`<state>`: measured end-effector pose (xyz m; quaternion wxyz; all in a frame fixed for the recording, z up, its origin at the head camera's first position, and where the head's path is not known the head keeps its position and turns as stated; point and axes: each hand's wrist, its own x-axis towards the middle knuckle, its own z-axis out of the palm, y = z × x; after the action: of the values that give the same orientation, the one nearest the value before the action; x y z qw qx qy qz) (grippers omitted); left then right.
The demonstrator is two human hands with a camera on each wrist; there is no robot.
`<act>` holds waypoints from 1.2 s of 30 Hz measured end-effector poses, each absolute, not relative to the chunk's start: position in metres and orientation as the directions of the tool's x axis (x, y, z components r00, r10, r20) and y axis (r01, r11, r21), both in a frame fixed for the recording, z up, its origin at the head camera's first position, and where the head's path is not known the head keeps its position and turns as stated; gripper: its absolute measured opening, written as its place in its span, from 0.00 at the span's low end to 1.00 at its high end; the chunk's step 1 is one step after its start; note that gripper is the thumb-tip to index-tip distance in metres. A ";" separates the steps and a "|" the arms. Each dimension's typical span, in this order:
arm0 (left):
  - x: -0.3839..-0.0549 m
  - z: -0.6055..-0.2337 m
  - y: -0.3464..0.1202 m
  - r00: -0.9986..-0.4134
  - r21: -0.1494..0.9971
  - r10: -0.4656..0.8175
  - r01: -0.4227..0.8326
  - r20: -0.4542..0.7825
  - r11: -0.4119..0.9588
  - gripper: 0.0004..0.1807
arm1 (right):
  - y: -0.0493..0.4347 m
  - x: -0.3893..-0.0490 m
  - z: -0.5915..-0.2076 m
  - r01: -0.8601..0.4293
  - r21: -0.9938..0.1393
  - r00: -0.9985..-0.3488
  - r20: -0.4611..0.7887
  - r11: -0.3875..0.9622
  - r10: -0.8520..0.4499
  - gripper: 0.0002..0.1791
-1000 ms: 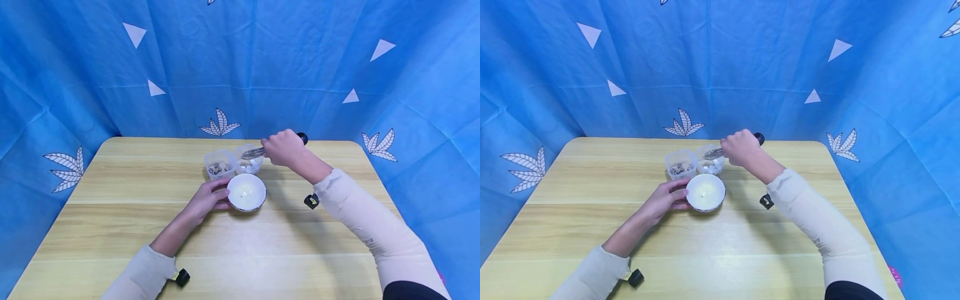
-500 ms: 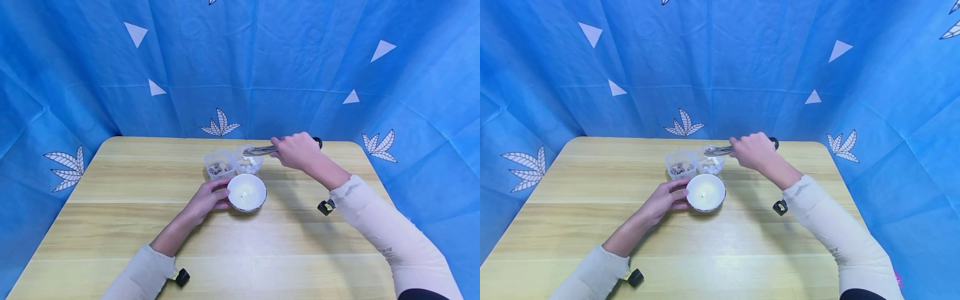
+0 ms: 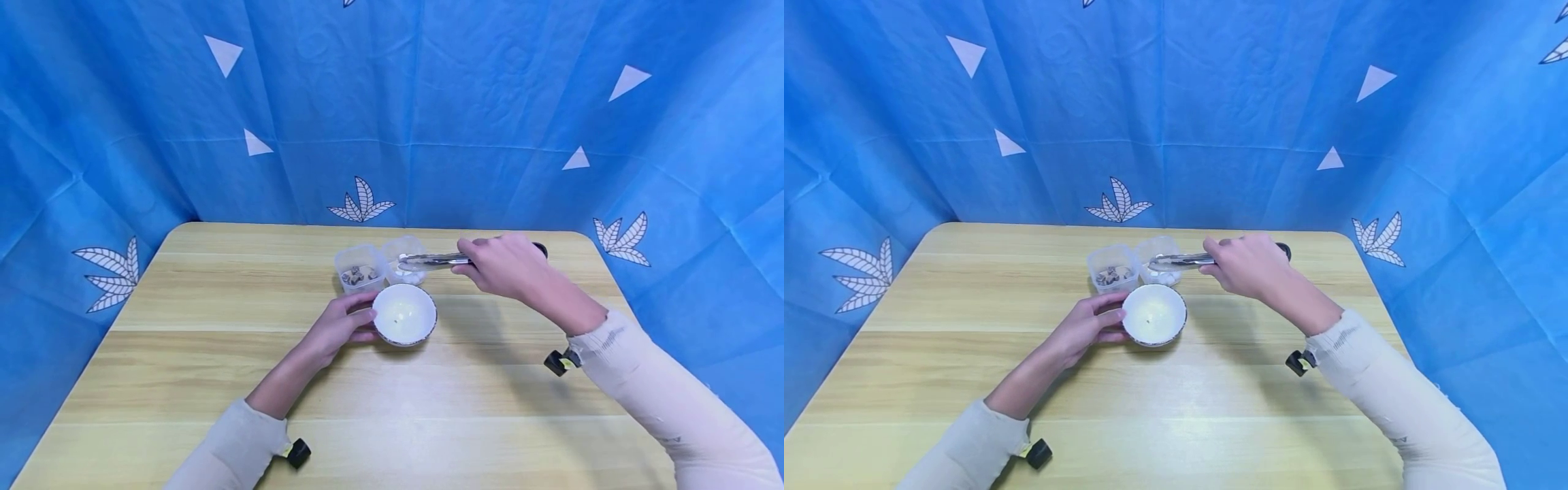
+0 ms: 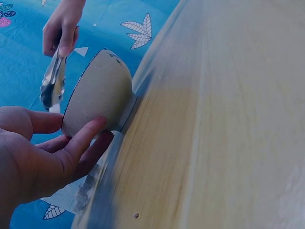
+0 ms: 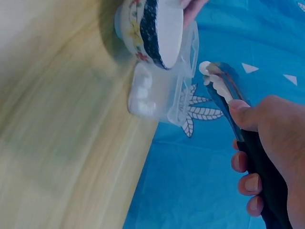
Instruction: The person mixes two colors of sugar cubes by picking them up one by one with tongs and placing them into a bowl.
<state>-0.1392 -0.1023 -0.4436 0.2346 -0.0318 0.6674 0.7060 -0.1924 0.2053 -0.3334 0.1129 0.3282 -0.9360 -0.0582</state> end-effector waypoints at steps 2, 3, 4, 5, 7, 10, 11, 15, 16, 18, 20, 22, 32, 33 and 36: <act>-0.139 -0.443 -0.102 -0.886 0.926 0.291 -0.376 -0.360 0.001 0.29 | 0.207 -0.188 -0.335 -0.617 0.179 -0.748 0.167 0.766 -0.642 0.21; -0.139 -0.443 -0.102 -0.885 0.926 0.293 -0.377 -0.361 0.001 0.29 | 0.207 -0.185 -0.336 -0.625 0.182 -0.742 0.163 0.759 -0.650 0.21; -0.139 -0.443 -0.102 -0.885 0.925 0.293 -0.380 -0.363 0.001 0.29 | 0.207 -0.184 -0.338 -0.631 0.186 -0.736 0.162 0.753 -0.657 0.21; -0.139 -0.443 -0.102 -0.884 0.924 0.292 -0.382 -0.366 0.002 0.29 | 0.208 -0.182 -0.339 -0.640 0.188 -0.729 0.160 0.745 -0.666 0.21; -0.139 -0.443 -0.102 -0.883 0.923 0.288 -0.386 -0.371 0.006 0.29 | 0.208 -0.180 -0.342 -0.655 0.201 -0.711 0.163 0.728 -0.684 0.21; -0.139 -0.444 -0.102 -0.882 0.920 0.280 -0.392 -0.379 0.011 0.29 | 0.207 -0.177 -0.344 -0.674 0.222 -0.685 0.168 0.704 -0.709 0.21; -0.140 -0.444 -0.102 -0.882 0.919 0.278 -0.393 -0.381 0.013 0.29 | 0.207 -0.177 -0.345 -0.679 0.225 -0.679 0.168 0.699 -0.714 0.21; -0.140 -0.444 -0.102 -0.881 0.918 0.274 -0.397 -0.386 0.016 0.29 | 0.207 -0.176 -0.347 -0.689 0.233 -0.670 0.157 0.686 -0.726 0.20; -0.140 -0.444 -0.102 -0.881 0.917 0.274 -0.398 -0.386 0.016 0.29 | 0.207 -0.176 -0.347 -0.691 0.231 -0.669 0.153 0.685 -0.727 0.20; -0.140 -0.444 -0.102 -0.881 0.917 0.273 -0.398 -0.387 0.017 0.29 | 0.208 -0.176 -0.348 -0.694 0.226 -0.669 0.146 0.683 -0.728 0.19; -0.140 -0.445 -0.102 -0.880 0.917 0.275 -0.399 -0.387 0.015 0.29 | 0.208 -0.176 -0.349 -0.695 0.228 -0.670 0.141 0.682 -0.729 0.19; -0.140 -0.445 -0.103 -0.879 0.916 0.276 -0.400 -0.388 0.014 0.29 | 0.210 -0.177 -0.350 -0.694 0.227 -0.672 0.137 0.683 -0.728 0.18; -0.140 -0.444 -0.103 -0.879 0.916 0.280 -0.400 -0.386 0.008 0.29 | 0.212 -0.189 -0.339 -0.667 0.218 -0.696 0.157 0.712 -0.700 0.22; -0.140 -0.444 -0.103 -0.879 0.916 0.281 -0.400 -0.386 0.007 0.29 | 0.212 -0.191 -0.337 -0.661 0.221 -0.701 0.157 0.717 -0.695 0.22; -0.140 -0.444 -0.104 -0.878 0.917 0.284 -0.399 -0.384 0.007 0.29 | 0.209 -0.199 -0.330 -0.651 0.233 -0.706 0.164 0.722 -0.689 0.21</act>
<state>-0.1400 -0.1037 -0.4443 0.2429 -0.0430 0.6665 0.7035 -0.1995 0.2085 -0.3305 0.1203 0.3641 -0.9201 -0.0793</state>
